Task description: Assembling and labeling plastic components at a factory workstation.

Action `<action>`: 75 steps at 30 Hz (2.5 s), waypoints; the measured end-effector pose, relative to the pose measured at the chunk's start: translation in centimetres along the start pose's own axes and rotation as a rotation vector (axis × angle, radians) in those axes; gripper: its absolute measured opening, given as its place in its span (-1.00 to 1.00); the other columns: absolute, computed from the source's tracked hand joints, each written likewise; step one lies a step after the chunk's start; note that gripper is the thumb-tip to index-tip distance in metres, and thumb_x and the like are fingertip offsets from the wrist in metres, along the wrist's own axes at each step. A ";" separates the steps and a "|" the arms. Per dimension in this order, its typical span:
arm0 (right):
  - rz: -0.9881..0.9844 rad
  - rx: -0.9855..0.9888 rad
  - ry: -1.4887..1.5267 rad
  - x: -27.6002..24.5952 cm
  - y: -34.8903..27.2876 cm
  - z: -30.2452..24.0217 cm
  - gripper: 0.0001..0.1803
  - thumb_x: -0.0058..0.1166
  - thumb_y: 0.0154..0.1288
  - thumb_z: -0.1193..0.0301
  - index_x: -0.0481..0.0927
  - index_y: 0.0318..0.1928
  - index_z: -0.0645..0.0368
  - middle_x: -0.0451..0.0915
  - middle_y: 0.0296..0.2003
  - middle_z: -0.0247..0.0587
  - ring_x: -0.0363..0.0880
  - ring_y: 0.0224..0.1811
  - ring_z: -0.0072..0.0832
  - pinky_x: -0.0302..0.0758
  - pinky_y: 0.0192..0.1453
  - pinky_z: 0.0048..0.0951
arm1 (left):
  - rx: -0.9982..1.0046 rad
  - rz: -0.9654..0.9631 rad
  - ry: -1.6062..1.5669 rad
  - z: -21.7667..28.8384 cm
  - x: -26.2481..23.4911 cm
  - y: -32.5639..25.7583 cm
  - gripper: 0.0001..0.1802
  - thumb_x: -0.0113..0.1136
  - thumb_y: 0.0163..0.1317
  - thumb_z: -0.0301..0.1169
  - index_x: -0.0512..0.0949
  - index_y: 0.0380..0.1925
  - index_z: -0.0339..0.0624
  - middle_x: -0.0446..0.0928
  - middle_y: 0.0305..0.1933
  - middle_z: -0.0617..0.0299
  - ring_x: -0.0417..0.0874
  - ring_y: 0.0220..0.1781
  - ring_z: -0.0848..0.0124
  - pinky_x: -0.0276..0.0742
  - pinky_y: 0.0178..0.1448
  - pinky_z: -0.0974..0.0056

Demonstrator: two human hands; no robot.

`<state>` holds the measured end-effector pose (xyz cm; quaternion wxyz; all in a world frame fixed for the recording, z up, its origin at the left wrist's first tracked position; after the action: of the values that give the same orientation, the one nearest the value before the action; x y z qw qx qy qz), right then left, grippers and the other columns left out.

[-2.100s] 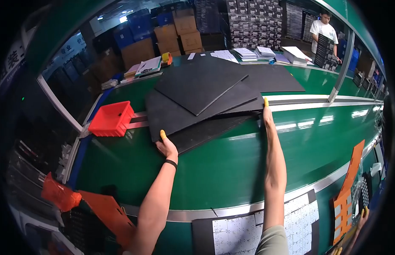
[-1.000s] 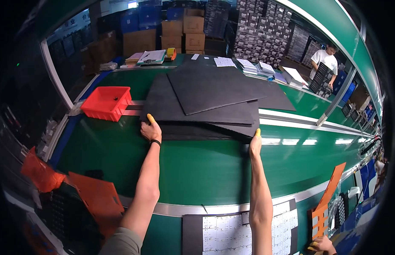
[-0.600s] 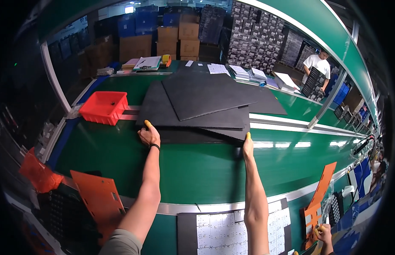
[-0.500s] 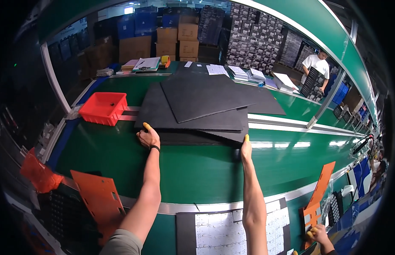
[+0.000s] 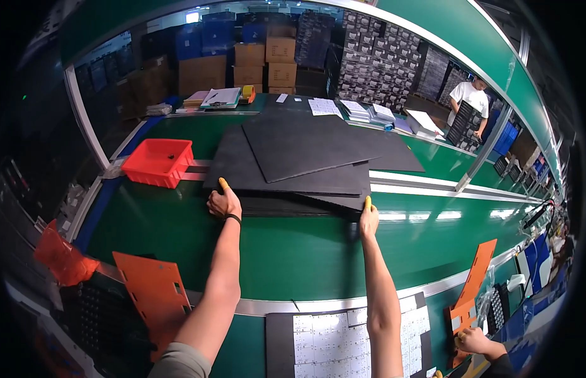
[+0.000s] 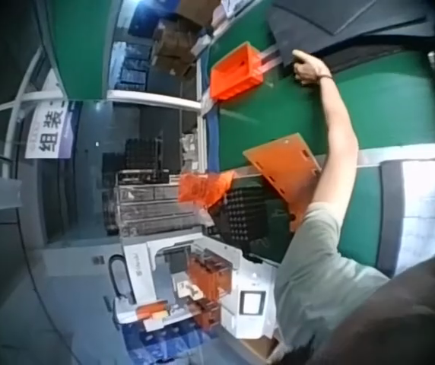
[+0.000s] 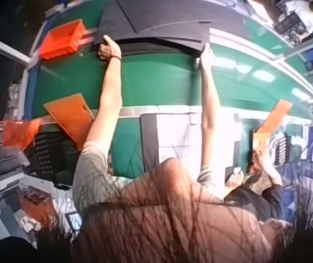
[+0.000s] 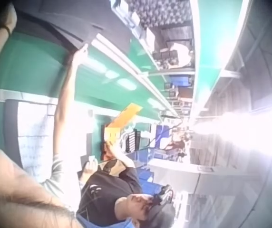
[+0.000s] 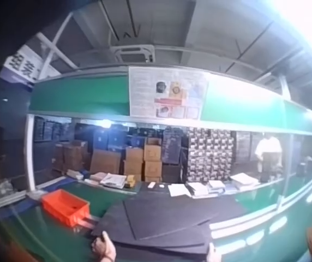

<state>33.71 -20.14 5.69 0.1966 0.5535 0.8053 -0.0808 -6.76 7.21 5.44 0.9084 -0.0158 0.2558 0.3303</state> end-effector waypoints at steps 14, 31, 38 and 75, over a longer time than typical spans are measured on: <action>0.033 0.210 0.229 1.4 1.0 1.5 -0.20 0.27 0.23 -0.11 0.47 0.16 0.37 0.65 -0.24 -0.02 0.67 -0.38 -0.33 0.55 -0.31 -0.33 | -0.457 -0.212 -0.641 1.4 6.0 -2.0 -0.45 0.36 0.12 -0.14 0.61 -0.11 -0.46 0.65 -0.01 -0.18 0.67 0.09 -0.01 0.58 0.16 0.08; 0.242 0.392 0.771 1.5 2.3 6.3 -0.41 -0.18 0.52 -0.11 0.53 -0.11 0.25 0.61 -0.26 -0.18 0.57 -0.27 -0.37 0.46 -0.19 -0.35 | -0.331 0.000 -0.107 1.4 -3.0 -3.6 -0.51 -0.06 0.38 -0.17 0.50 0.06 -0.40 0.45 0.11 -0.14 0.40 0.21 -0.03 0.37 0.31 -0.04; 0.188 0.079 0.117 1.6 -3.3 -2.5 -0.45 0.12 0.39 0.05 0.53 0.02 0.36 0.62 -0.22 -0.03 0.57 -0.13 -0.22 0.44 0.07 -0.23 | -0.377 0.050 0.102 -2.7 -1.1 -0.2 -0.49 0.34 0.07 -0.27 0.50 -0.02 -0.34 0.39 0.20 -0.13 0.32 0.29 -0.01 0.39 0.32 -0.01; -0.024 -0.033 0.110 2.3 -1.9 2.4 -0.18 0.09 0.35 -0.17 0.51 0.18 0.44 0.62 0.04 0.20 0.56 0.13 -0.03 0.41 0.24 -0.21 | 0.040 -0.034 0.043 -1.9 -0.1 -2.7 -0.62 0.29 0.15 -0.45 0.48 -0.06 -0.43 0.49 0.09 -0.20 0.56 0.11 -0.09 0.52 0.21 -0.01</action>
<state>31.81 -19.74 2.36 0.1604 0.5441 0.8226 -0.0392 -6.03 4.68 3.40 0.9083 -0.0093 0.2817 0.3091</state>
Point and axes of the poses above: each hand's wrist, its own y-axis towards the middle knuckle, its own x-axis out of the palm, z = x × y, the point moved 5 cm from there along y, towards the middle knuckle
